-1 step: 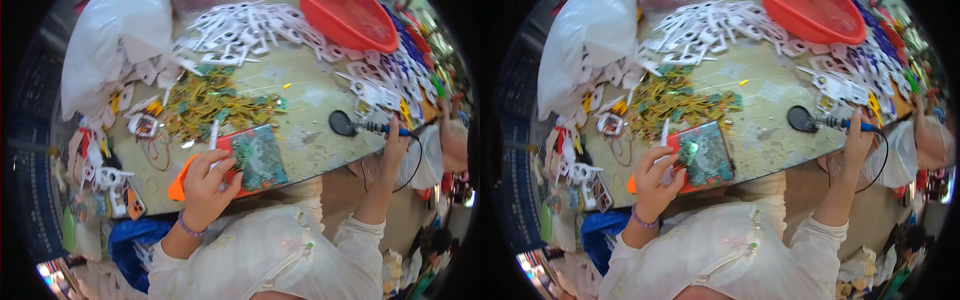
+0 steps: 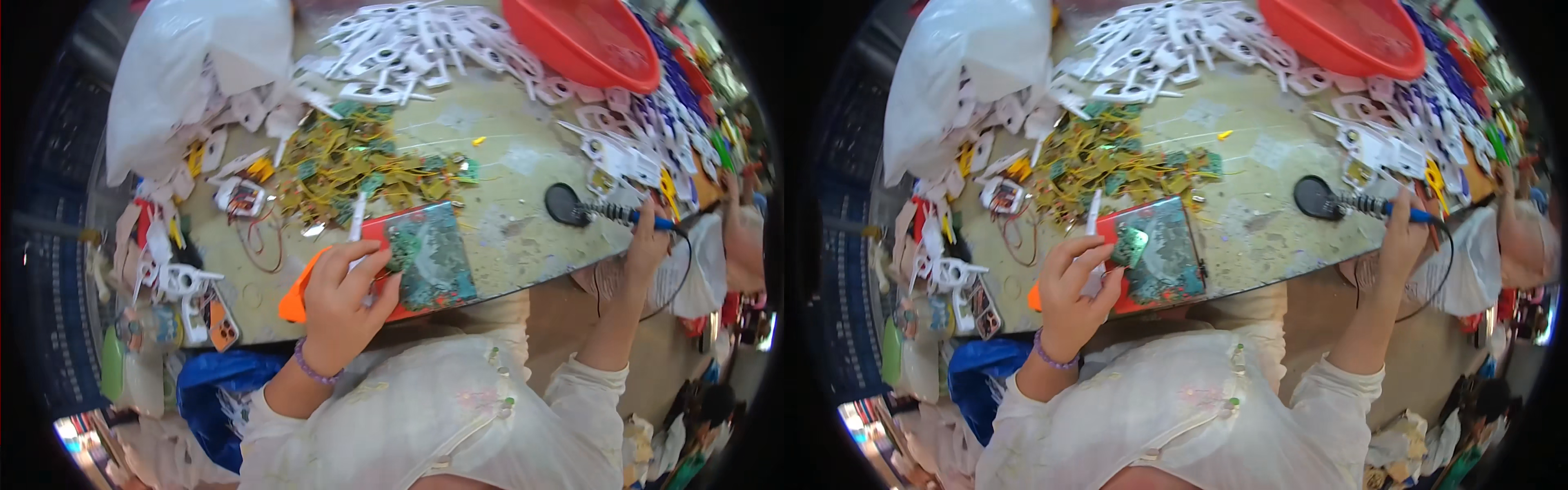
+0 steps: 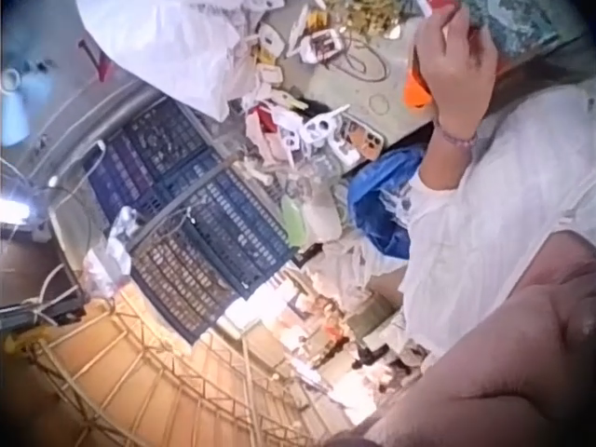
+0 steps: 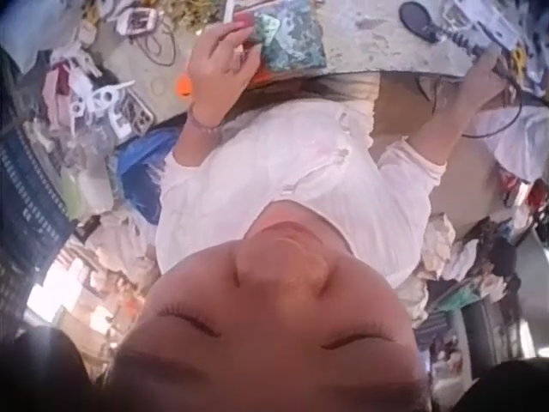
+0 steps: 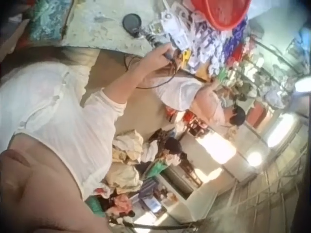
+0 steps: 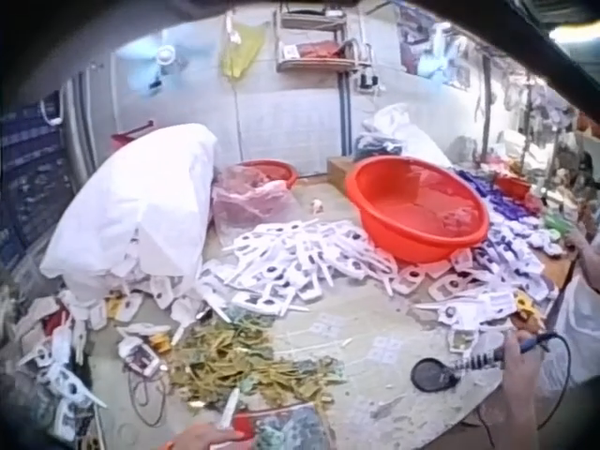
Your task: Soldering wires to a small printed circuit board and assembling it into a plastic component casing.
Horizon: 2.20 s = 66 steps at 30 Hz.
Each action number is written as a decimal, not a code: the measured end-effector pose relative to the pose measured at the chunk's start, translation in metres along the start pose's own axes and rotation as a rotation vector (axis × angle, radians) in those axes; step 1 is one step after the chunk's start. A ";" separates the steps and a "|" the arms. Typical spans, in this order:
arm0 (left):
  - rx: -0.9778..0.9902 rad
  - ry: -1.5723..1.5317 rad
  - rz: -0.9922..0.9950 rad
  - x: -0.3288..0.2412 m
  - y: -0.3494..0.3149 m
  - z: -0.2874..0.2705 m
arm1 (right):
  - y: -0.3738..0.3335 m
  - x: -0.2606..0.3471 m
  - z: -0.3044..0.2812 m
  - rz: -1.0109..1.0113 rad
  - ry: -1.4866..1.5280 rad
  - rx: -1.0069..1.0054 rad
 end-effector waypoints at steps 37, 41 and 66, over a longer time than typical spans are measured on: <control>-0.015 -0.985 -0.819 0.088 -0.044 -0.037 | -0.236 0.230 0.167 -0.466 0.402 1.317; 0.010 -0.883 -0.844 0.084 -0.049 -0.031 | -0.230 0.243 0.157 -0.561 0.494 1.173; -0.163 -0.222 -0.290 0.048 0.000 -0.045 | -0.123 0.086 0.374 -0.502 -0.269 0.749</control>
Point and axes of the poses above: each hand's wrist, its own y-axis towards the middle knuckle, its own z-axis out of the palm, x = y × z, the point moved 7 cm from there along y, towards the middle knuckle, and after that the axes turned 13 degrees about -x, right-handed, at the moved point
